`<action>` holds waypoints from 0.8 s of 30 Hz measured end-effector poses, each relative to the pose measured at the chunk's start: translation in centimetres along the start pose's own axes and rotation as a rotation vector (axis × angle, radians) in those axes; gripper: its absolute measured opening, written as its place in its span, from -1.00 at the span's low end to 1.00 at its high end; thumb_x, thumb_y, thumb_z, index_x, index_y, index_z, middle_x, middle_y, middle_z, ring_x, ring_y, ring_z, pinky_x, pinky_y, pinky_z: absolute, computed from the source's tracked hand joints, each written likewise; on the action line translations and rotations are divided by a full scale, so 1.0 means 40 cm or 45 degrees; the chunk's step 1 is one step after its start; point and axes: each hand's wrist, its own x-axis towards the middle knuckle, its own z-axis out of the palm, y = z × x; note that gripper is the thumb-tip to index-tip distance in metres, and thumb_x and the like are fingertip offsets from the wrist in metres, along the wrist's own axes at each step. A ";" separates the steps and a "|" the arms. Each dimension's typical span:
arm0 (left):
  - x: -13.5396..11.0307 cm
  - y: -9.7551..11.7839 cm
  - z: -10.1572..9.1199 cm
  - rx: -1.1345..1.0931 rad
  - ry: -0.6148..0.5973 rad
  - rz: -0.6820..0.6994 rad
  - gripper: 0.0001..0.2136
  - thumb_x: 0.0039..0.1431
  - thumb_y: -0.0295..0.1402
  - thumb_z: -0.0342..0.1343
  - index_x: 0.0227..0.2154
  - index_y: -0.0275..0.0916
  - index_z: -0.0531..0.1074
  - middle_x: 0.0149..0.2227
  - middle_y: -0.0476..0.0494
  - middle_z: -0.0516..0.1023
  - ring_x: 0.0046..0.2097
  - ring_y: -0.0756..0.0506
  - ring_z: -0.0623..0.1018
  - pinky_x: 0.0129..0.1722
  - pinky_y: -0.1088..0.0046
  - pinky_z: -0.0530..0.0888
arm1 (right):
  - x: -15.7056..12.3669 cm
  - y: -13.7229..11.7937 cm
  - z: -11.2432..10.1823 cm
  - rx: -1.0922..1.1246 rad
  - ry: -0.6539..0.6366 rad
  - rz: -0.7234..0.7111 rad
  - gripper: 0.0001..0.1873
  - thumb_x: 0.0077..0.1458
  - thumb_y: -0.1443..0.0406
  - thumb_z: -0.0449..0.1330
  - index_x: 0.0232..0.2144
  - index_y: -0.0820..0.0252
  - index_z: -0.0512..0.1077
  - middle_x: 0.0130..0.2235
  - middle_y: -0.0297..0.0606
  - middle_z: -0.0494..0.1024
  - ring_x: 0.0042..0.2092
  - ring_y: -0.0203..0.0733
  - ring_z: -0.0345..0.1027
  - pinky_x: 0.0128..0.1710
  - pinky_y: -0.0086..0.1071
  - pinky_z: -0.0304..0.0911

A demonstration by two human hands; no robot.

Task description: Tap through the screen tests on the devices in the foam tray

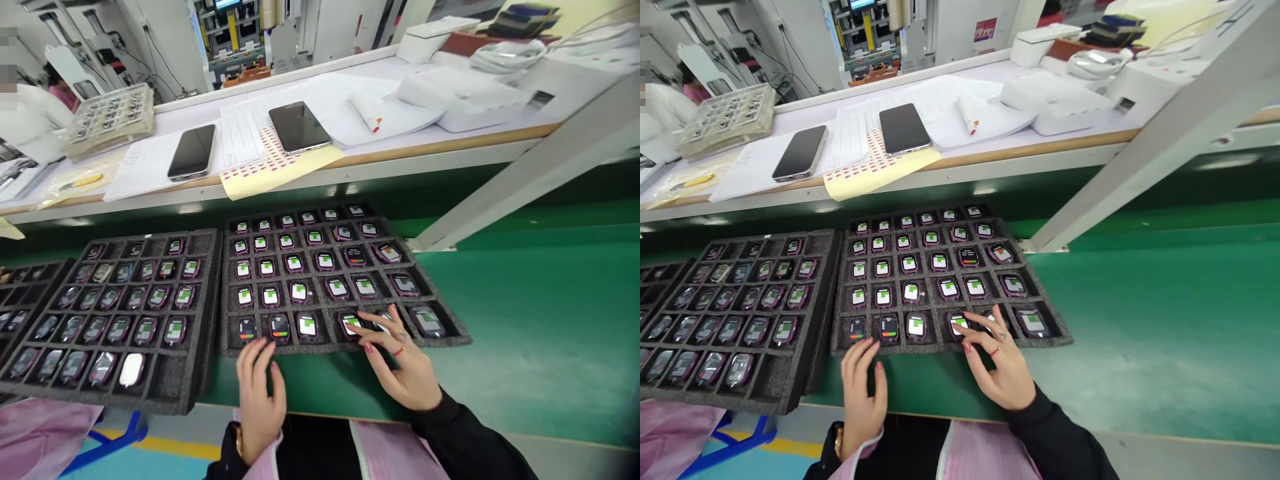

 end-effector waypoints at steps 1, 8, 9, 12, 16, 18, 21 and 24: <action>0.004 0.017 0.012 -0.021 -0.043 0.031 -0.64 0.35 -0.54 -0.04 0.16 -0.19 0.31 0.09 -0.20 0.42 0.19 -0.10 0.36 0.18 0.34 0.35 | -0.001 0.001 -0.001 0.015 0.003 -0.007 -0.83 0.26 0.48 0.08 -0.22 0.14 0.38 -0.10 -0.18 0.63 0.12 0.01 0.40 0.40 0.15 -0.14; 0.041 0.077 0.055 0.035 -0.234 0.047 -0.60 0.36 -0.48 -0.03 0.23 -0.25 0.23 0.05 -0.25 0.41 0.08 -0.16 0.37 0.09 0.27 0.34 | -0.012 -0.003 0.001 0.120 0.113 -0.002 -0.80 0.22 0.52 0.06 -0.21 0.17 0.37 -0.09 -0.11 0.63 0.14 0.03 0.38 0.37 0.23 -0.13; 0.045 0.079 0.056 0.046 -0.242 0.036 -0.60 0.36 -0.47 -0.03 0.24 -0.24 0.23 0.03 -0.25 0.40 0.07 -0.16 0.37 0.08 0.26 0.35 | -0.014 -0.001 0.003 0.129 0.124 0.000 -0.81 0.22 0.52 0.07 -0.21 0.17 0.37 -0.09 -0.10 0.63 0.13 0.04 0.39 0.37 0.25 -0.13; 0.052 0.082 0.056 0.070 -0.264 0.028 -0.60 0.37 -0.45 -0.03 0.24 -0.21 0.24 -0.05 -0.23 0.39 0.01 -0.17 0.38 0.03 0.24 0.36 | -0.016 0.003 0.008 0.146 0.161 0.017 -0.81 0.22 0.52 0.07 -0.21 0.19 0.37 -0.08 -0.08 0.63 0.12 0.06 0.41 0.35 0.29 -0.11; 0.059 0.087 0.063 0.121 -0.293 0.027 -0.58 0.36 -0.44 -0.02 0.25 -0.16 0.26 -0.15 -0.20 0.35 -0.08 -0.16 0.38 -0.05 0.24 0.37 | -0.015 0.004 0.010 0.156 0.184 0.030 -0.81 0.22 0.52 0.08 -0.21 0.19 0.38 -0.08 -0.07 0.62 0.10 0.04 0.42 0.34 0.27 -0.09; 0.060 0.088 0.065 0.149 -0.302 0.032 -0.58 0.36 -0.44 -0.01 0.25 -0.13 0.27 -0.18 -0.18 0.33 -0.12 -0.16 0.37 -0.08 0.25 0.37 | -0.014 0.003 0.010 0.165 0.183 0.034 -0.81 0.22 0.52 0.08 -0.21 0.19 0.38 -0.09 -0.08 0.63 0.10 0.03 0.42 0.35 0.25 -0.09; 0.058 0.086 0.065 0.153 -0.306 0.029 -0.55 0.36 -0.44 -0.01 0.28 -0.14 0.23 -0.18 -0.19 0.33 -0.10 -0.16 0.38 -0.07 0.24 0.36 | -0.014 0.002 0.008 0.193 0.189 0.032 -0.80 0.22 0.52 0.08 -0.21 0.19 0.38 -0.08 -0.08 0.63 0.10 0.04 0.42 0.34 0.27 -0.09; 0.056 0.085 0.063 0.125 -0.310 -0.014 -0.53 0.37 -0.42 -0.02 0.31 -0.18 0.16 -0.12 -0.22 0.37 -0.04 -0.17 0.39 -0.02 0.22 0.36 | -0.017 0.006 0.004 0.218 0.216 0.050 -0.81 0.23 0.52 0.06 -0.21 0.18 0.39 -0.10 -0.09 0.63 0.09 0.04 0.43 0.34 0.28 -0.10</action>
